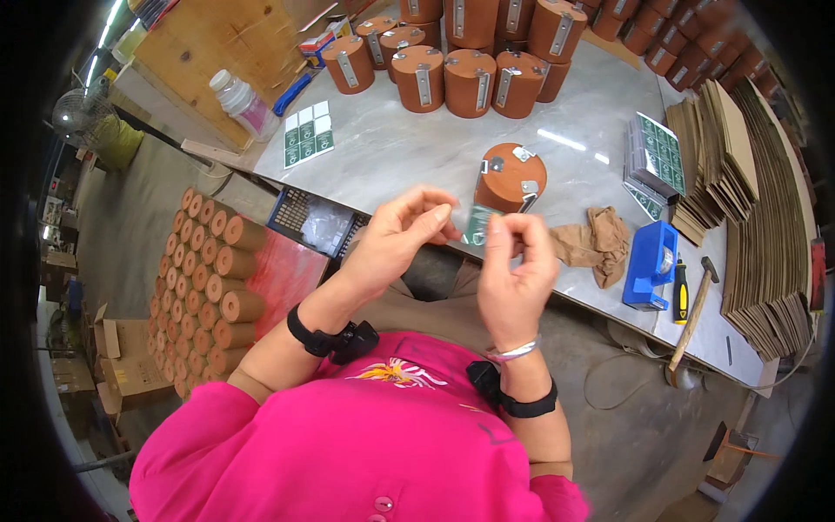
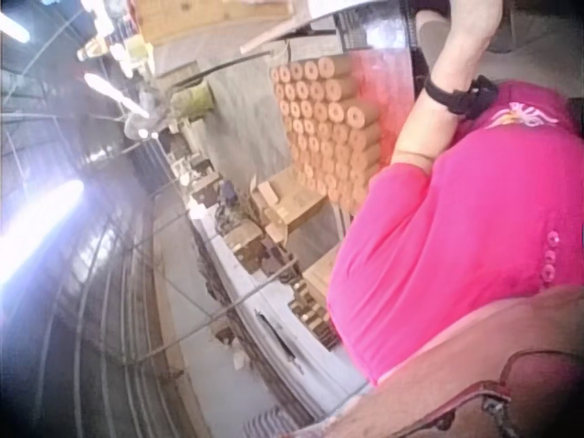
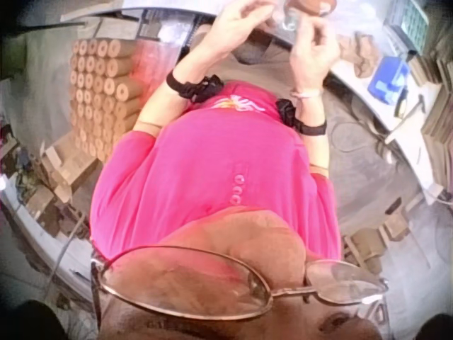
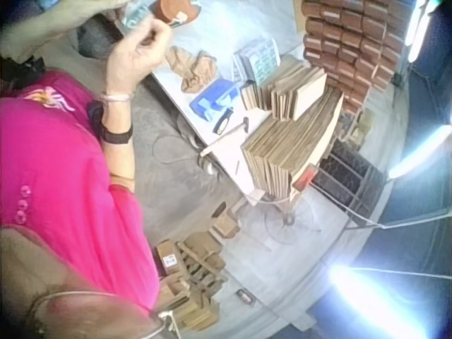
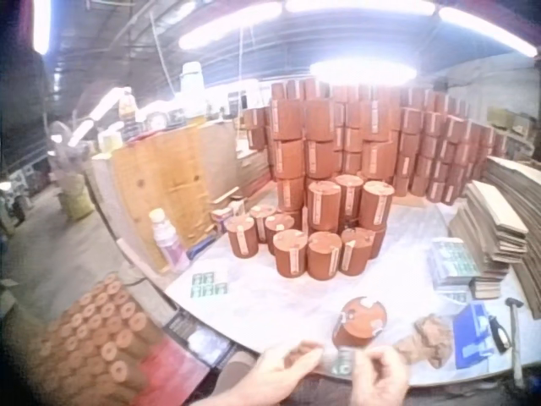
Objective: The recorder applies a green label to a brown cylindrical object and then wraps it in brown paper.
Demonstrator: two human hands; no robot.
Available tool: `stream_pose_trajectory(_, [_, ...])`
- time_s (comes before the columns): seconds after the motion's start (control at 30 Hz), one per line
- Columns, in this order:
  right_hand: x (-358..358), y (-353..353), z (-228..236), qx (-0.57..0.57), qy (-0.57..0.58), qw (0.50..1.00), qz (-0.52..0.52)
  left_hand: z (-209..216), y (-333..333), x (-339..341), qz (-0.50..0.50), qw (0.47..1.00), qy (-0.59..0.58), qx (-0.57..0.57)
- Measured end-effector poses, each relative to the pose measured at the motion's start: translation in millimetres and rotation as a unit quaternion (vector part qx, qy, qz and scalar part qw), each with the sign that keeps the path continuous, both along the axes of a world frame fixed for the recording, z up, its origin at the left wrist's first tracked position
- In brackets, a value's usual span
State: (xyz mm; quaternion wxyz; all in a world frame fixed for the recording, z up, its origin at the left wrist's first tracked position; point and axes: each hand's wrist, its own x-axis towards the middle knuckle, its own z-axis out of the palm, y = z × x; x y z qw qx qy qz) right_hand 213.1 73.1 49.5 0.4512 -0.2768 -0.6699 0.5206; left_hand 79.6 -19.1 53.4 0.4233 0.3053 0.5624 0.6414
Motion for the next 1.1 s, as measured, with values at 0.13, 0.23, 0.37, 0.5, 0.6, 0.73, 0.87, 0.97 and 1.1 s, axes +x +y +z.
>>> stream_pose_trajectory(0.13, [30.4, 23.1, -5.0, -0.021, 0.051, 0.995, -0.081, -24.2, 31.6, -1.8, 0.085, 0.926, 0.367, 0.03])
stream_pose_trajectory(0.23, [39.2, 29.2, -6.5, -0.028, 0.061, 0.993, -0.094, -44.2, 73.5, 0.9, 0.082, 0.918, 0.386, 0.032])
stream_pose_trajectory(0.37, [50.3, 28.3, -5.5, -0.018, 0.053, 0.995, -0.082, -46.5, 90.4, 4.5, 0.07, 0.974, 0.205, 0.065])
stream_pose_trajectory(0.5, [51.2, 21.8, 4.4, -0.035, 0.064, 0.996, -0.057, -28.0, 65.4, 12.1, -0.045, 0.979, -0.179, 0.088])
stream_pose_trajectory(0.6, [37.1, 14.1, 8.9, -0.046, 0.078, 0.995, -0.03, -24.4, 51.9, 14.7, -0.134, 0.943, -0.288, 0.098])
stream_pose_trajectory(0.73, [21.8, 6.7, 10.0, -0.061, 0.076, 0.995, 0.01, -17.1, 43.4, 20.4, -0.125, 0.936, -0.316, 0.086])
stream_pose_trajectory(0.87, [15.4, 3.5, 10.5, -0.048, 0.053, 0.997, -0.003, -17.9, 39.0, 19.4, -0.102, 0.94, -0.313, 0.087])
stream_pose_trajectory(0.97, [13.7, 1.7, 11.4, -0.043, 0.045, 0.998, -0.005, -16.0, 37.2, 18.2, -0.104, 0.939, -0.317, 0.084])
stream_pose_trajectory(1.1, [11.8, 1.8, 9.4, -0.036, 0.038, 0.999, -0.014, -16.1, 36.6, 20.0, -0.097, 0.94, -0.315, 0.085])
